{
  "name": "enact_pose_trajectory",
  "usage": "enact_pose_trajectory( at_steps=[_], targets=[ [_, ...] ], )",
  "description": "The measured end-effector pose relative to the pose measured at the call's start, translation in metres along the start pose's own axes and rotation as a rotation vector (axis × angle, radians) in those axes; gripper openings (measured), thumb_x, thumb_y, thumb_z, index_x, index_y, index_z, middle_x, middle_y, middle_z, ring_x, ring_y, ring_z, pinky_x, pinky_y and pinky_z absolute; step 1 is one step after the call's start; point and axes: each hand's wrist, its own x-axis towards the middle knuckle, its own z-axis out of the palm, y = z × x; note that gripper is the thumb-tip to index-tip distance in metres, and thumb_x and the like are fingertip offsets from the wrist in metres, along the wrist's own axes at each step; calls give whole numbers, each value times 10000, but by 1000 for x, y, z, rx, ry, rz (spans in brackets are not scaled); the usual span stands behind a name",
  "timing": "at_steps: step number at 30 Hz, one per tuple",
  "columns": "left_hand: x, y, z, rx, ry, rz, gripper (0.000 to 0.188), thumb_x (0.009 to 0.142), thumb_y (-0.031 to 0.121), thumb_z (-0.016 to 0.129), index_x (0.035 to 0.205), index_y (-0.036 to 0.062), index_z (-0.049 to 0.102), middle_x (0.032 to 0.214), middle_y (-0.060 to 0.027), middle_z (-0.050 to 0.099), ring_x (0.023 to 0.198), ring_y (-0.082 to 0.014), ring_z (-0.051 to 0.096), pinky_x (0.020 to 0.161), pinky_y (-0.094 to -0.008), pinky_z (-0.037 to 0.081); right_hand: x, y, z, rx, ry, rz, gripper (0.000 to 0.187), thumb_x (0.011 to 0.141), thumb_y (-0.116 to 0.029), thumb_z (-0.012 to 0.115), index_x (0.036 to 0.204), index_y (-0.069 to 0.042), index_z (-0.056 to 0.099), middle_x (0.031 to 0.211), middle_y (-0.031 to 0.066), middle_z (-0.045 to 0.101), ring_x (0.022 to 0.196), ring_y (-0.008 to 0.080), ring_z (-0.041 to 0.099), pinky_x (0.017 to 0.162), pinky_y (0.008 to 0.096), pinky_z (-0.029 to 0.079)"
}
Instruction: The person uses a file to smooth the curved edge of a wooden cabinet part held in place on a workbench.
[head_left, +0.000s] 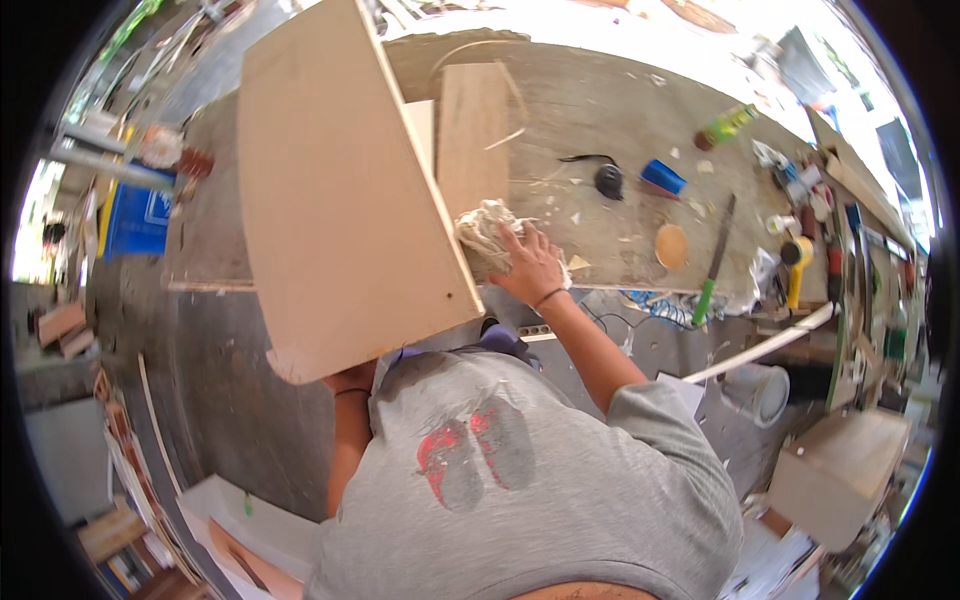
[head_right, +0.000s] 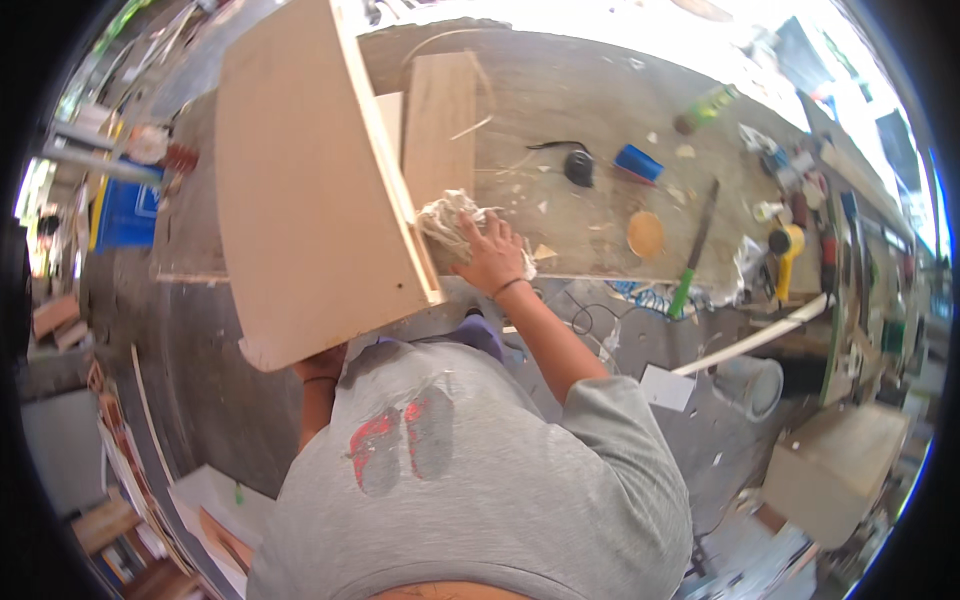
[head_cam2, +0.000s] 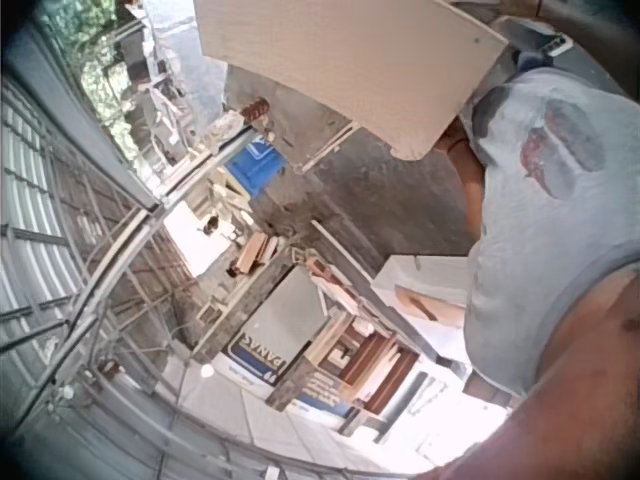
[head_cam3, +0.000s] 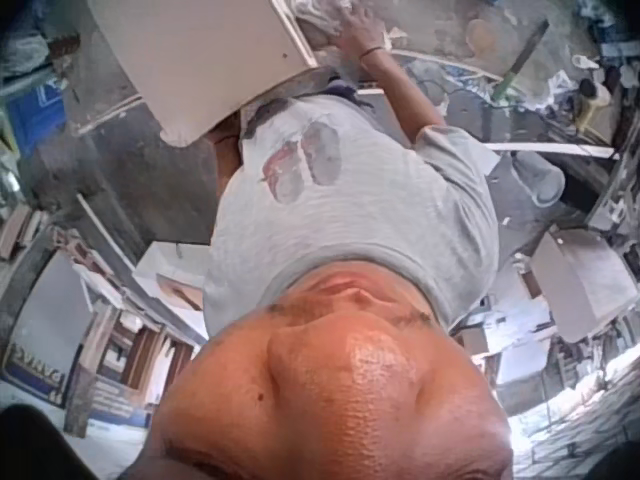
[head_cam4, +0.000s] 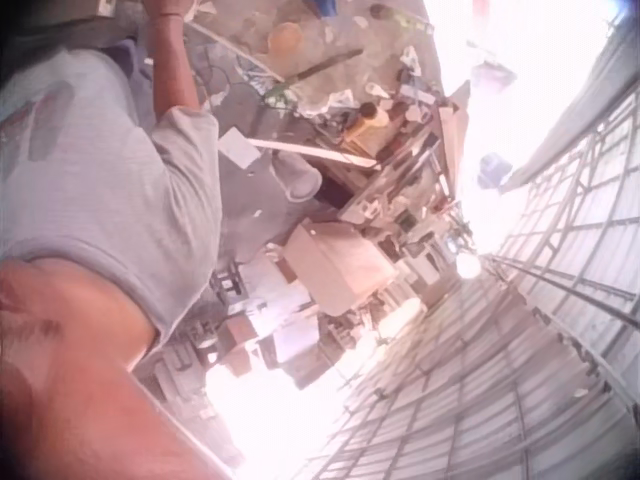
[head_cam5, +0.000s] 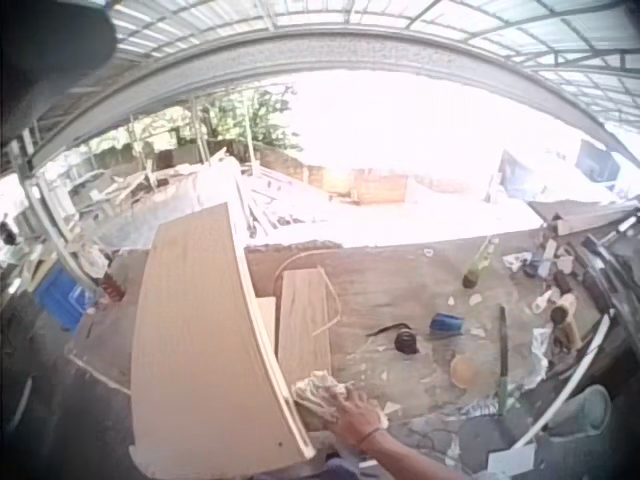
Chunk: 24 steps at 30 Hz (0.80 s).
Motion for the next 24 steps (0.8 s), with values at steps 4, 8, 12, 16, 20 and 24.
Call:
enact_pose_trajectory(
  at_steps=[4, 8, 12, 16, 20, 24],
  targets=[
    [12, 1, -2, -146, -270, 152, 646, 921, 589, 314, 1439, 206, 365, 1478, -28, 388, 1370, -286, 335, 1078, -543, 314, 16, 36, -5, 353, -75, 144, 857, 642, -355, 801, 1392, -183, 424, 1274, 223, 515, 1180, 373, 501, 968, 457, 412],
    [2, -2, 15, -141, -3, 154, 578, 901, 566, 373, 1356, 219, 454, 1380, -5, 486, 1271, -254, 446, 986, -478, 419, 28, 93, -68, 565, 343, 98, 794, 680, -295, 776, 1374, -109, 438, 1261, 229, 538, 1127, 396, 540, 958, 432, 440],
    [4, 2, 20, -206, 143, 143, 502, 881, 559, 401, 1245, 241, 537, 1240, 21, 582, 1133, -220, 537, 898, -420, 462, 12, 254, -123, -77, 507, 175, 700, 709, -277, 714, 1346, -103, 480, 1239, 209, 569, 1098, 383, 562, 944, 444, 449],
    [-7, 11, 24, -265, 43, 174, 430, 863, 575, 418, 1076, 258, 614, 1009, 43, 654, 897, -181, 592, 712, -378, 484, -25, 270, -137, -442, 389, 469, 711, 744, -328, 722, 1362, -96, 458, 1250, 194, 571, 1155, 367, 536, 978, 451, 426],
    [8, 14, 5, -242, -182, 82, 414, 873, 568, 404, 976, 229, 618, 831, 34, 638, 550, -138, 483, 469, -290, 380, -15, 189, -107, -49, 334, 245, 585, 790, -307, 709, 1295, -67, 534, 1263, 193, 570, 1176, 347, 535, 1000, 422, 411],
    [-9, 37, 28, -241, 225, 165, 439, 851, 598, 411, 975, 230, 616, 830, 46, 636, 534, -124, 478, 447, -234, 329, -4, 63, -72, 577, 58, 29, 547, 844, -317, 693, 1284, -33, 535, 1262, 213, 567, 1200, 332, 522, 991, 398, 421]
  ],
)
